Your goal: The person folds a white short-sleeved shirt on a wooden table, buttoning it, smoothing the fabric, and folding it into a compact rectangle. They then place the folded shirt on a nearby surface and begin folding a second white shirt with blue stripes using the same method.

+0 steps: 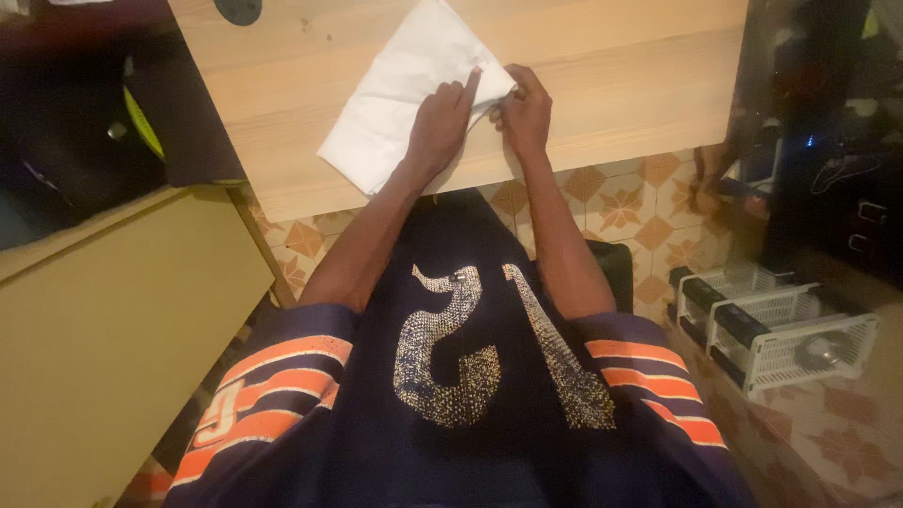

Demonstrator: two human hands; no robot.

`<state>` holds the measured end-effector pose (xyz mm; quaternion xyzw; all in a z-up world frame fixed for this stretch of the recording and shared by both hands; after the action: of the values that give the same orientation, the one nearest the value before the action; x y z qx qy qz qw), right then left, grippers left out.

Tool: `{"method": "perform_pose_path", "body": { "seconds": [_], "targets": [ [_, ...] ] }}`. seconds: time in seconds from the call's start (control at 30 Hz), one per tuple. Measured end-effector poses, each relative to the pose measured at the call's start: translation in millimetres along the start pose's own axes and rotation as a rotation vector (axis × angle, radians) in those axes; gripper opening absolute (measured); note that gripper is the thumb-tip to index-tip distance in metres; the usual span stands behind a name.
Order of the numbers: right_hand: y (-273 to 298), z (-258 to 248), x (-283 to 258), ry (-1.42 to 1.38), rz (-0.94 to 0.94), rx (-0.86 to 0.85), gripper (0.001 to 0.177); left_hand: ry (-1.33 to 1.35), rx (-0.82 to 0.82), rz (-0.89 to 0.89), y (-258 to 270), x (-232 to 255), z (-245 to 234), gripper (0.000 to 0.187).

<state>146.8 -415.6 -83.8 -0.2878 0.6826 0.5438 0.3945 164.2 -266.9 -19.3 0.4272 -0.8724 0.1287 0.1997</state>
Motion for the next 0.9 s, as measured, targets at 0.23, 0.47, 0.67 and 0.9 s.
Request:
{"method": "perform_pose_path", "body": {
  "seconds": [0.23, 0.47, 0.67, 0.9],
  "targets": [
    [38, -19, -78, 0.628, -0.472, 0.337, 0.049, 0.176, 0.140, 0.029, 47, -1, -30, 0.052],
    [66, 74, -90, 0.874, -0.880, 0.092, 0.036, -0.102, 0.120, -0.261, 74, -32, -33, 0.063],
    [22, 110, -68, 1.194, -0.871, -0.094, 0.065, -0.137, 0.102, -0.416, 92, -38, -23, 0.087],
    [4, 96, -61, 1.211, -0.727, -0.254, 0.089, -0.093, 0.127, -0.453, 113, -44, -25, 0.089]
  ]
}}
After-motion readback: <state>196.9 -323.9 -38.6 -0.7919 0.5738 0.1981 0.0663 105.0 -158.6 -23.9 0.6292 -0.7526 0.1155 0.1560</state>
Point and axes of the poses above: each hand's wrist, its own y-axis away from the middle knuckle, its own z-axis out of the palm, x = y × z, the point moved 9 cm from there along -y, towards the middle knuckle, and after that the axes turned 2 degrees about z, right-handed, at the moved point
